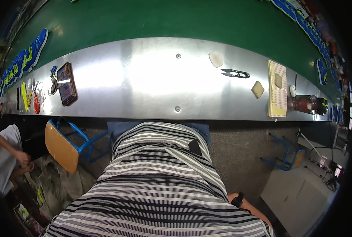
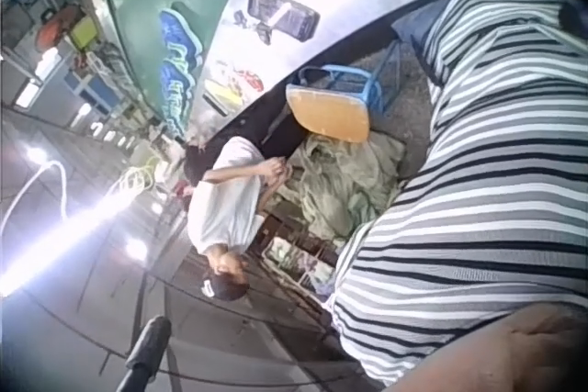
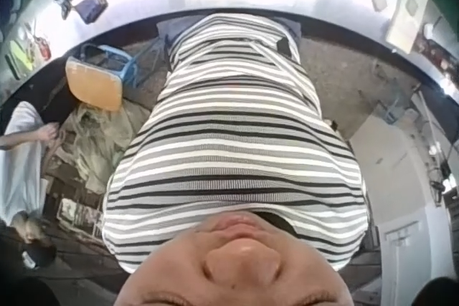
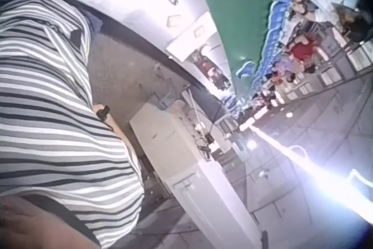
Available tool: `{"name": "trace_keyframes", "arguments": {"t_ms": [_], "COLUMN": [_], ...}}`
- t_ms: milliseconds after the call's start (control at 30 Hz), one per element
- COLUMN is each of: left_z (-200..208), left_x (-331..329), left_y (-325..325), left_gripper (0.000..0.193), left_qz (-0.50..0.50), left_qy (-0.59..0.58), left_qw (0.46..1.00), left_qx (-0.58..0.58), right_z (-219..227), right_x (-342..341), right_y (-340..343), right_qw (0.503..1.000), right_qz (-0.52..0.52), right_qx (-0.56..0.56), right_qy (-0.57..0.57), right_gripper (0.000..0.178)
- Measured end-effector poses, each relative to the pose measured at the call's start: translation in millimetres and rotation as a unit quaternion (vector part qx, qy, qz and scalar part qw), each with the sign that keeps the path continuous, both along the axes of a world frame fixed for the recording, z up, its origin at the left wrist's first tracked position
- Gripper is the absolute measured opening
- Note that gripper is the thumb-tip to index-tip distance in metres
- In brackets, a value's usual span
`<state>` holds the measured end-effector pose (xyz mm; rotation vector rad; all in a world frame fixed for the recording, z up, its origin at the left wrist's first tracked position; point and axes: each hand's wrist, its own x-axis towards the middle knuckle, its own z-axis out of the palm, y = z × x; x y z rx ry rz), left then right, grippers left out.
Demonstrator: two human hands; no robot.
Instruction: Inspecting pairs of blue and green athletic shoes on a conveyor belt in a manufacturing facility.
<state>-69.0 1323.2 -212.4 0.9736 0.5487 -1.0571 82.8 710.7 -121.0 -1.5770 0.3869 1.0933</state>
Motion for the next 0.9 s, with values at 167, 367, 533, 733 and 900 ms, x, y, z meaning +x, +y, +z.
{"name": "trace_keyframes", "arguments": {"t_ms": [167,367,533,733,900], "left_z": [10,41,84,52,68], "left_x": [54,108,218,238,274], "left_y": [-17,-44,-104,-84,-112], "left_gripper": [0.053,0.051,0.036,0.026,0.028], "left_qz": [0.053,0.127,0.132,0.134,0.143], "left_qy": [0.011,0.038,-0.147,-0.081,-0.016], "left_qw": [0.998,0.989,0.966,0.988,0.985], "left_qx": [0.023,0.063,0.167,0.003,0.090], "right_z": [-5,-13,-18,-40,-30], "right_x": [24,57,85,140,177], "right_y": [2,10,17,27,68], "right_qw": [1.000,0.997,0.994,0.950,0.986], "right_qz": [-0.004,0.002,0.003,-0.051,-0.029], "right_qx": [0.028,0.072,0.112,0.263,0.115], "right_qy": [0.001,0.018,0.013,0.157,0.113], "right_gripper": [0.044,0.048,0.052,0.051,0.024]}}
